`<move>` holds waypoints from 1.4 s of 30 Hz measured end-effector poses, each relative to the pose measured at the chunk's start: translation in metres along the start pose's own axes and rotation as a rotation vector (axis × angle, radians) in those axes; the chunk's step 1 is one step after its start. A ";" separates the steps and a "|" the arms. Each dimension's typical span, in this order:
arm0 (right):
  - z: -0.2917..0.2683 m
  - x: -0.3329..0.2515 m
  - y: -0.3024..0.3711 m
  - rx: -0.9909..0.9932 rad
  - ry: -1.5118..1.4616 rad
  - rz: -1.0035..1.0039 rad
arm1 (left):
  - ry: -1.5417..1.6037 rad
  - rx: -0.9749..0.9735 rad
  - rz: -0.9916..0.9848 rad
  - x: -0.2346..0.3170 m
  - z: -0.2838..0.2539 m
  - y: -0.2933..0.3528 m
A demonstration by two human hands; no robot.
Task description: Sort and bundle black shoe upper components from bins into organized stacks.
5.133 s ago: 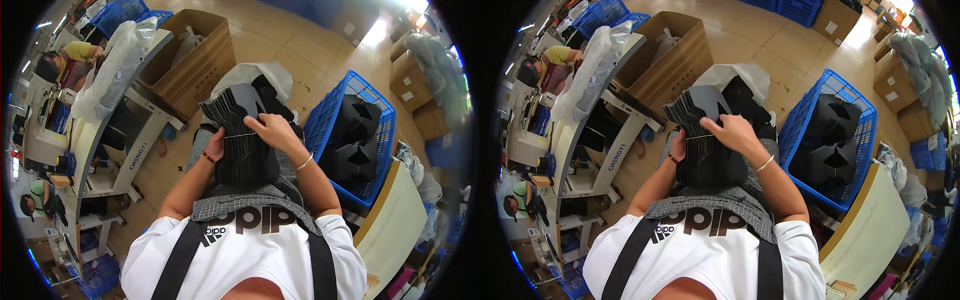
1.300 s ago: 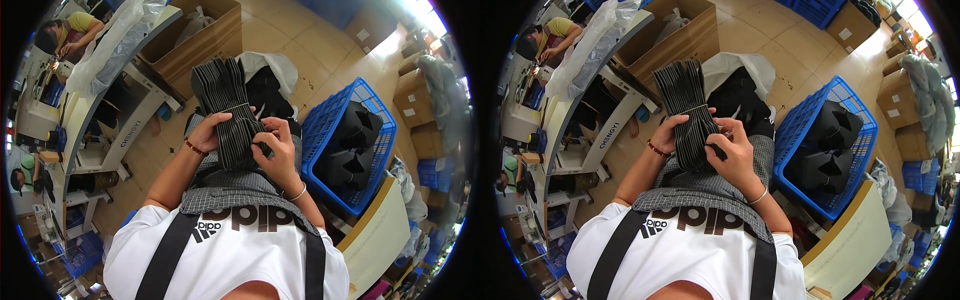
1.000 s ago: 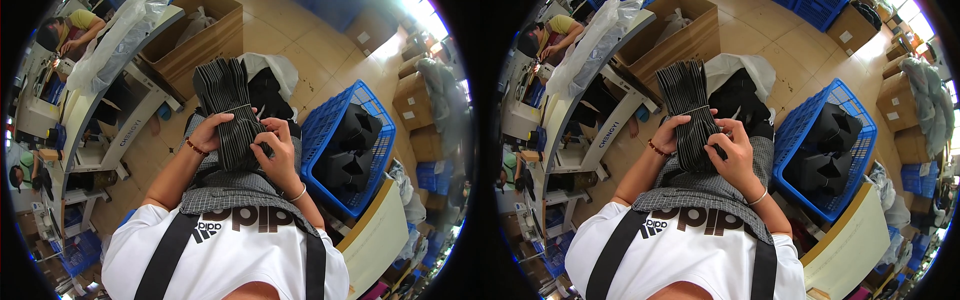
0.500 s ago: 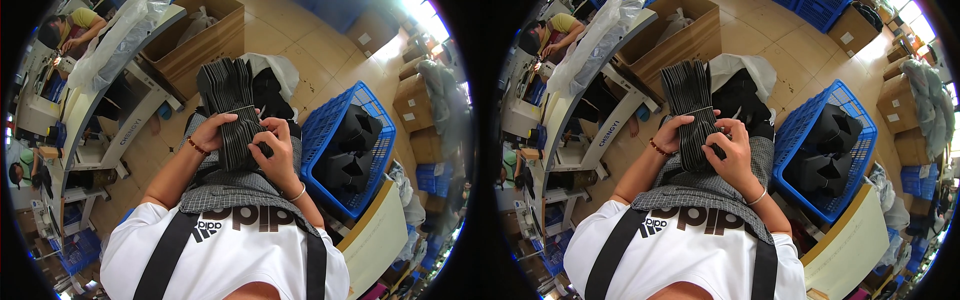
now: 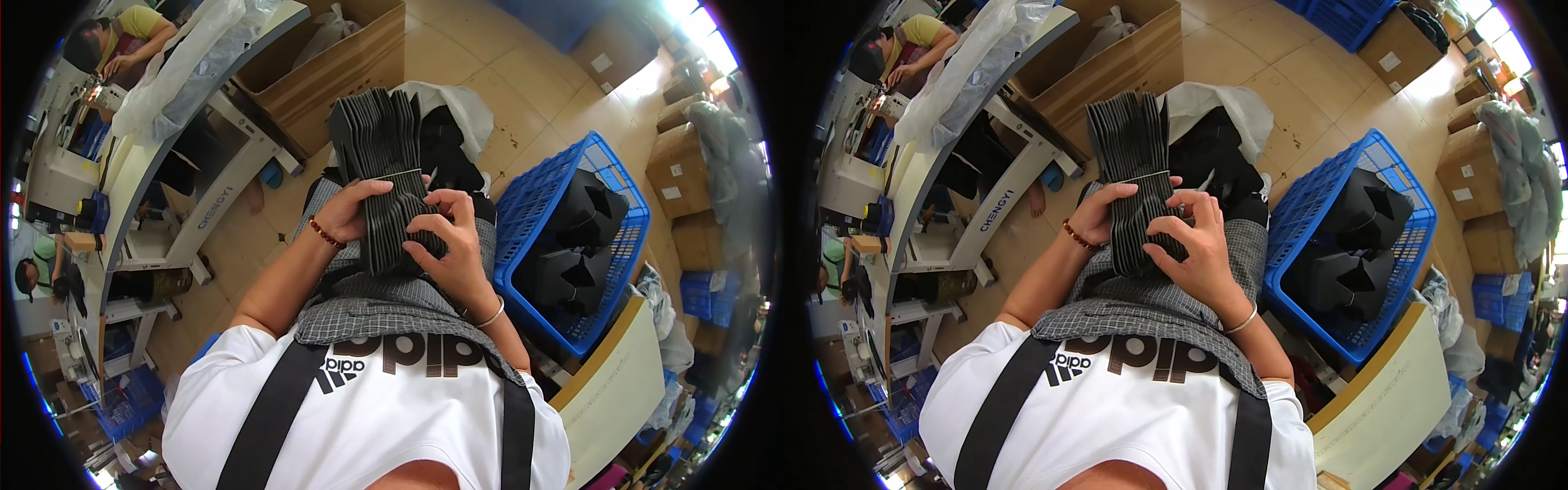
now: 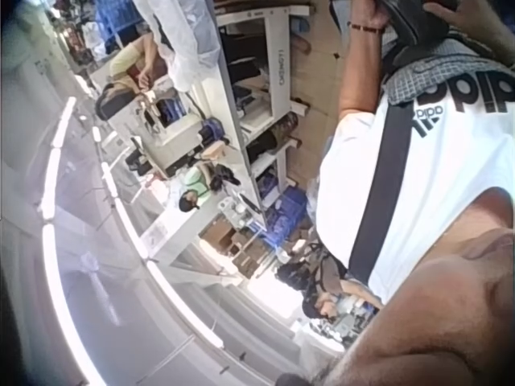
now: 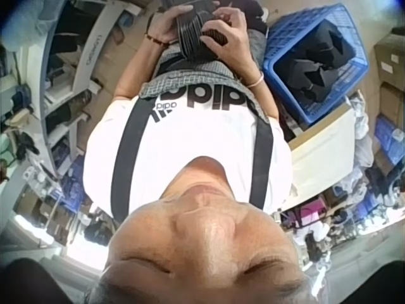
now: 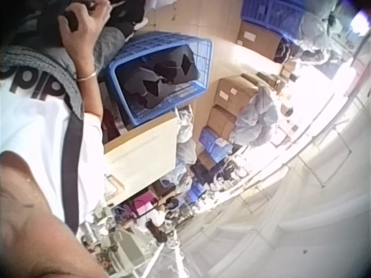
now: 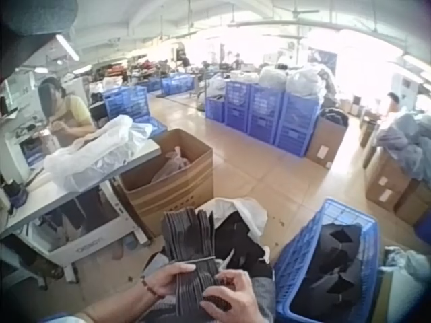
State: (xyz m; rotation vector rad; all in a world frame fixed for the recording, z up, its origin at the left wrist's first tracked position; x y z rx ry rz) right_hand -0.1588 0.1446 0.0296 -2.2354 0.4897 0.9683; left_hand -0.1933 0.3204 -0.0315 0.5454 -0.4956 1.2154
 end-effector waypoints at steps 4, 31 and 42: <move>0.002 0.001 0.001 -0.002 0.020 -0.002 | 0.003 0.006 -0.003 0.000 0.002 0.000; 0.007 -0.015 0.003 -0.016 0.185 0.111 | 0.045 0.019 0.011 -0.002 -0.007 -0.001; 0.008 -0.016 0.004 -0.035 0.175 0.069 | 0.031 0.014 0.011 -0.001 -0.007 -0.001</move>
Point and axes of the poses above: each hand's wrist, its own y-axis away from the middle knuckle, its own z-axis out of the palm, x = y × z, the point moved 3 cm from there along -y, towards the middle knuckle, and after that the axes turned 5 degrees about -x, right-handed, at the moved point
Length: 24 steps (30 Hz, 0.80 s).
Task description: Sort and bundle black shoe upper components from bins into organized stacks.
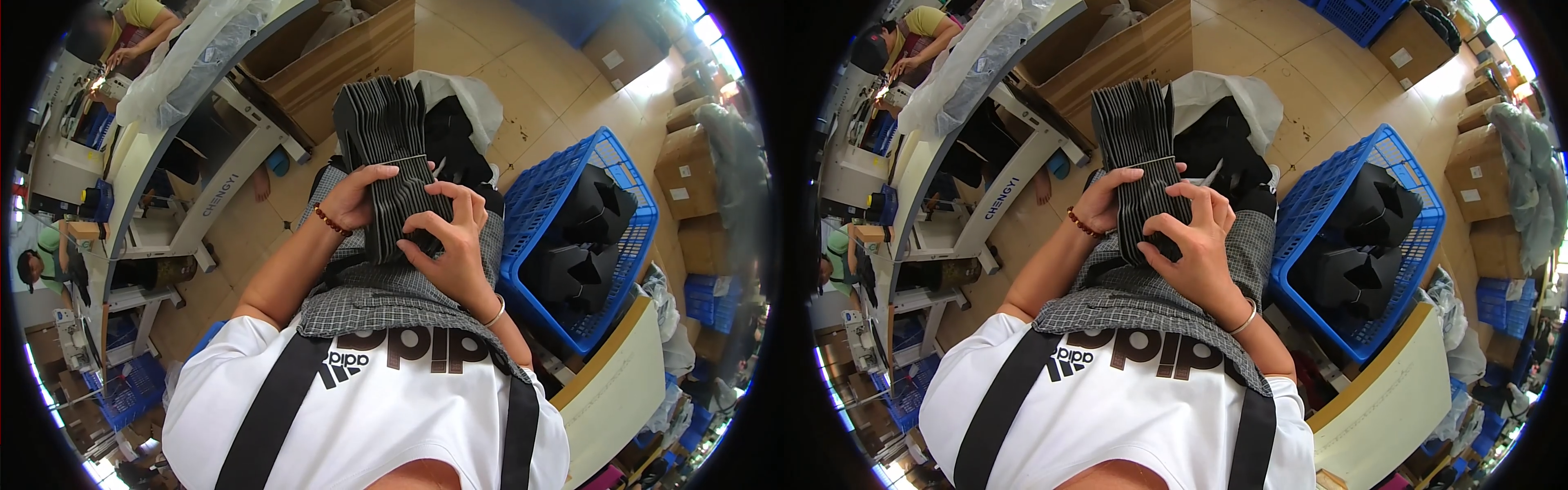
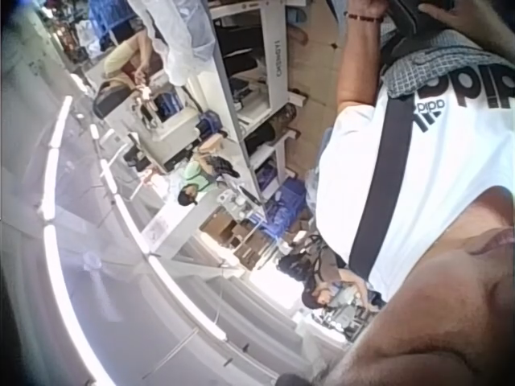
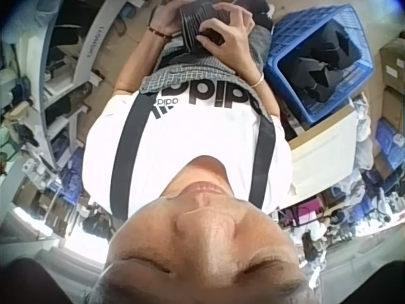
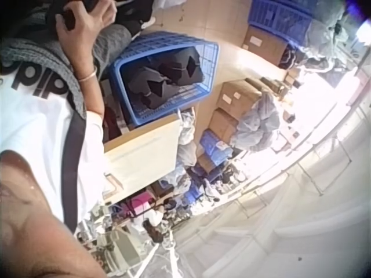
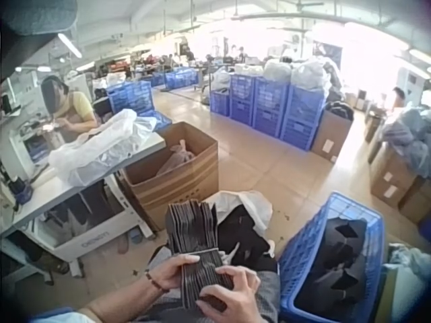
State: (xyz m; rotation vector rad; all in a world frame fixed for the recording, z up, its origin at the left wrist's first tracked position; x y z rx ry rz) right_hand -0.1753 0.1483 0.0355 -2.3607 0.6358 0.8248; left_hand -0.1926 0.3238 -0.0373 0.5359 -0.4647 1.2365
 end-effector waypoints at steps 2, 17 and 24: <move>-0.001 -0.001 0.000 -0.003 0.010 0.001 | -0.010 0.009 -0.001 0.000 0.000 0.000; 0.006 -0.003 0.004 0.043 -0.020 0.002 | 0.041 0.004 -0.022 -0.007 -0.007 -0.001; 0.006 -0.004 0.005 0.041 0.025 0.001 | 0.049 0.015 -0.034 -0.009 -0.006 -0.002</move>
Point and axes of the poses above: each hand's wrist, its own y-axis away from the middle knuckle, its own z-axis out of the palm, x = y × z, the point moved 3 cm from there along -y, towards the middle knuckle, and after that the axes turned 5 degrees about -x, right-handed, at the moved point
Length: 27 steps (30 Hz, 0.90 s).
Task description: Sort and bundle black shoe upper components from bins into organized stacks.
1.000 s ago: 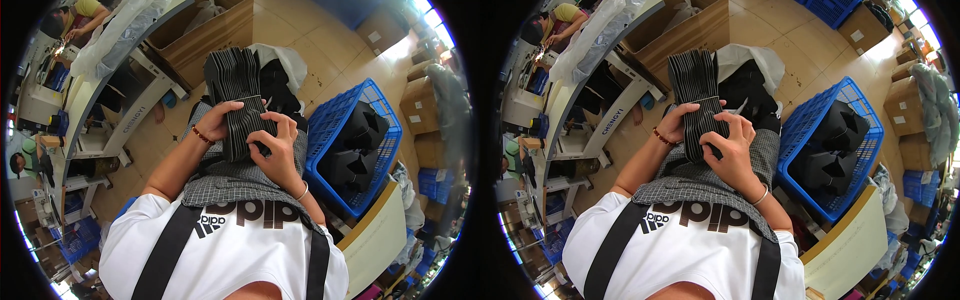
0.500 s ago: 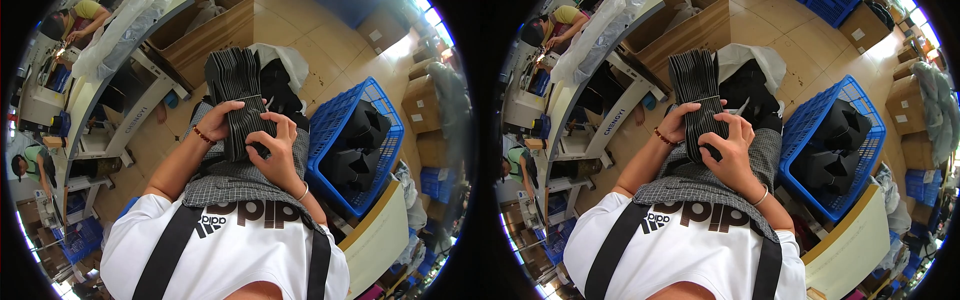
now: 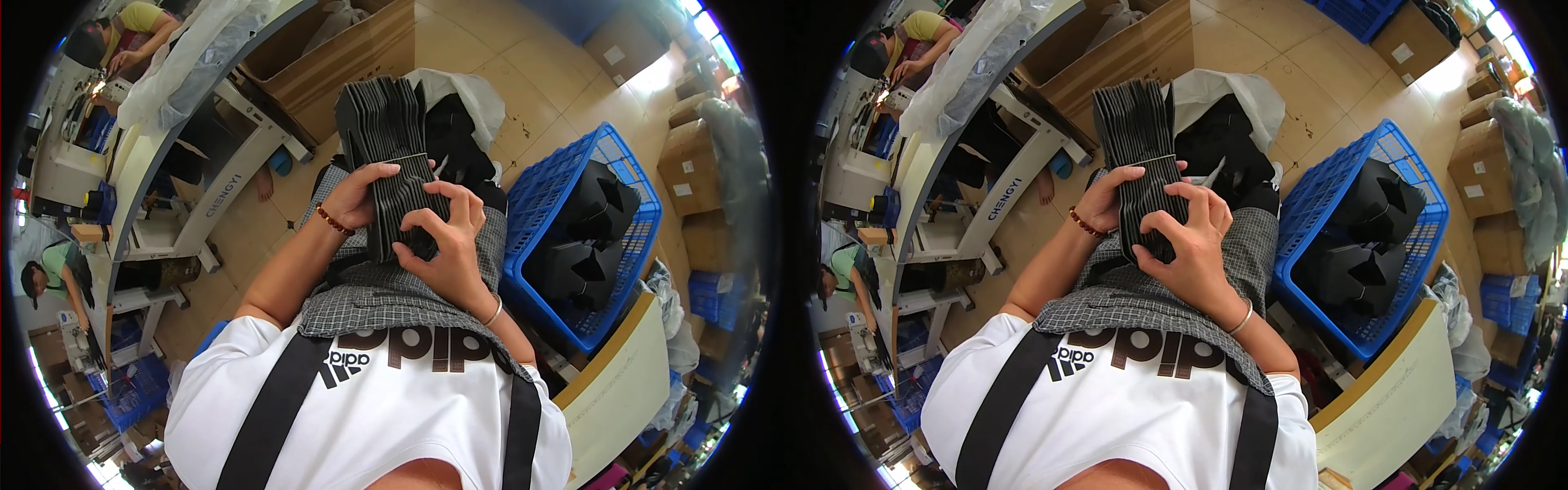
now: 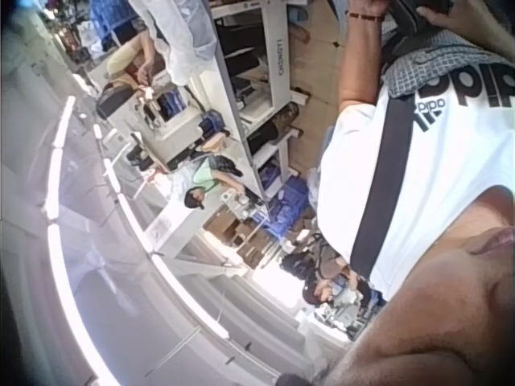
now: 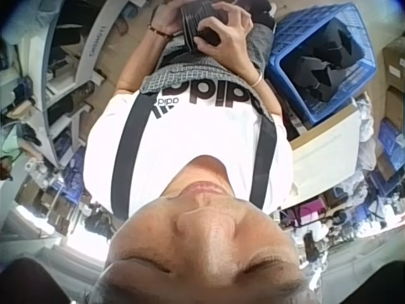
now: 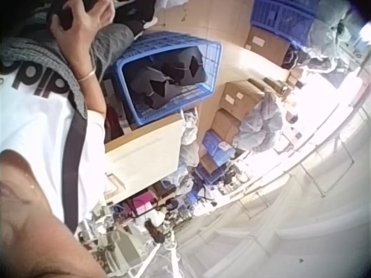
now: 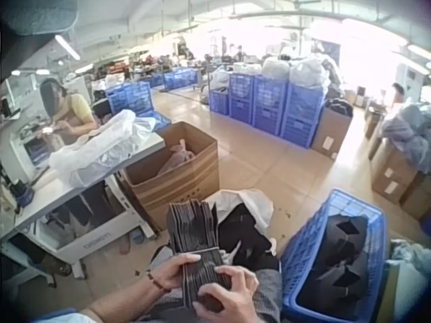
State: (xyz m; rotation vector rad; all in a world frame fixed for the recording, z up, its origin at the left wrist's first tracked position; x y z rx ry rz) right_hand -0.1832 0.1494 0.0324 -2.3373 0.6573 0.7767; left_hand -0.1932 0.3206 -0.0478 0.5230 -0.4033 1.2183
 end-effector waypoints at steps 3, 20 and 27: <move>-0.003 -0.002 -0.001 0.019 0.021 0.025 | -0.031 -0.001 -0.015 0.003 0.007 -0.001; 0.021 0.089 0.023 0.025 -1.055 0.356 | -0.747 0.083 -0.029 0.041 0.051 -0.017; -0.018 0.085 0.032 0.228 -0.406 0.261 | -0.919 0.012 0.068 -0.006 0.064 -0.065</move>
Point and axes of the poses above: each hand's wrist, its own y-axis away from the middle knuckle, its own z-axis out of the palm, x = y × z, the point moved 3 cm from there along -y, towards the middle knuckle, and after that the axes turned 5 degrees about -x, right-handed, at the moved point
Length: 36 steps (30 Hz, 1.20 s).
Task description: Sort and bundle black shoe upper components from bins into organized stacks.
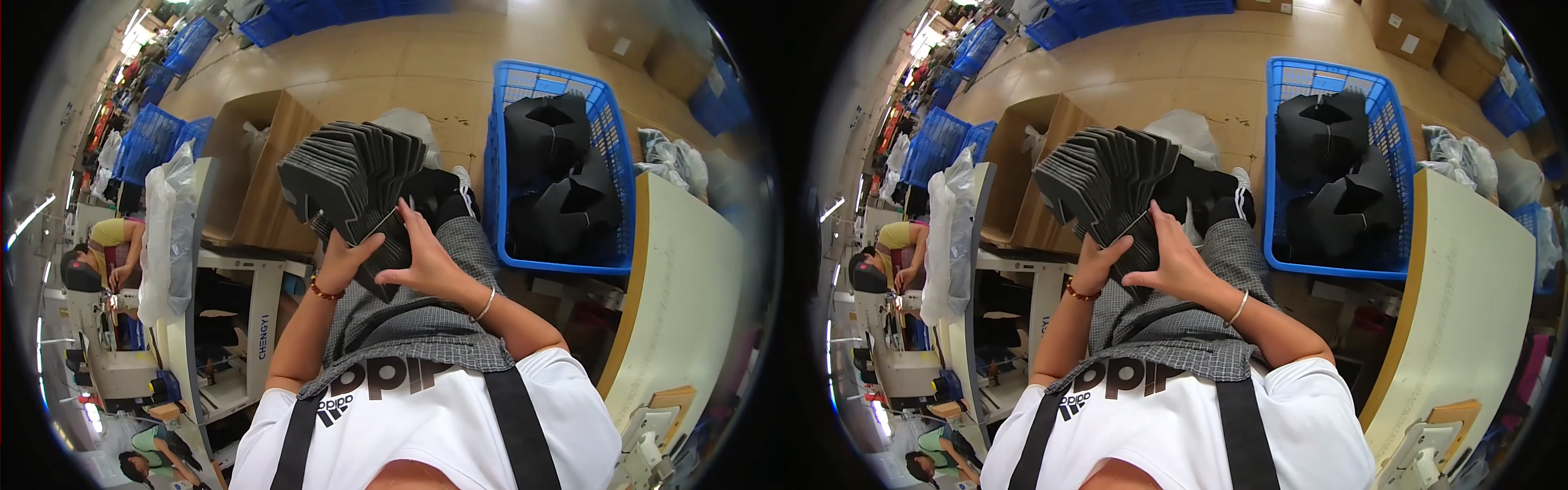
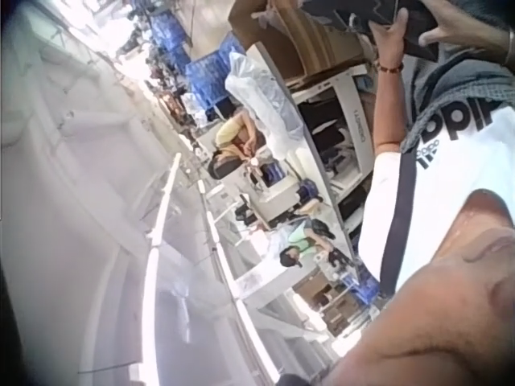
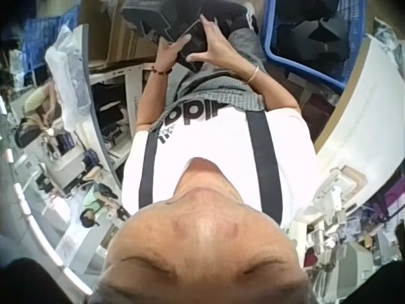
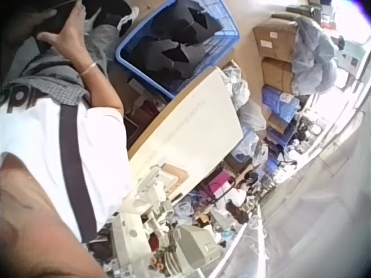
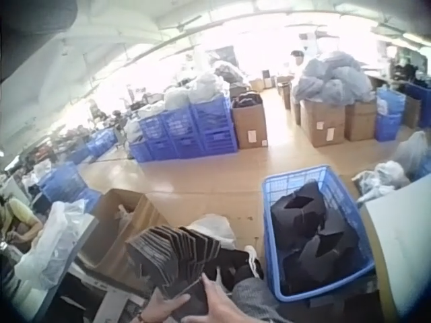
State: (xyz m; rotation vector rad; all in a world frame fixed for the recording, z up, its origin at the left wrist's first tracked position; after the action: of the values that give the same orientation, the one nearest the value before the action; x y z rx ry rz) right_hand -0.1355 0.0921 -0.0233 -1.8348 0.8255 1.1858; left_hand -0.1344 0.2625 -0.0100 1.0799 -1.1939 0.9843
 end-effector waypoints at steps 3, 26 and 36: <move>-0.022 -0.010 -0.013 0.044 0.284 0.004 | 0.058 -0.001 0.114 -0.011 0.020 -0.008; -0.102 0.006 -0.073 -0.206 0.337 0.201 | 0.091 -0.285 -0.080 -0.040 0.072 -0.062; -0.279 0.004 -0.061 -0.168 0.645 0.160 | 0.408 -0.647 -0.013 0.003 0.128 -0.051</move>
State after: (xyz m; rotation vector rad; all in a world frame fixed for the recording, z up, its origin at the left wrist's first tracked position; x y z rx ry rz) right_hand 0.0339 -0.1221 0.0600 -2.3724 1.2739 0.7633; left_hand -0.1114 0.1270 -0.0072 0.3524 -1.0501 0.6843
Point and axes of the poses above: each hand's wrist, its own y-axis away from the middle knuckle, its own z-axis out of the palm, x = y × z, the point moved 3 cm from there along -y, towards the middle knuckle, and after that the axes turned 5 degrees about -x, right-handed, at the moved point
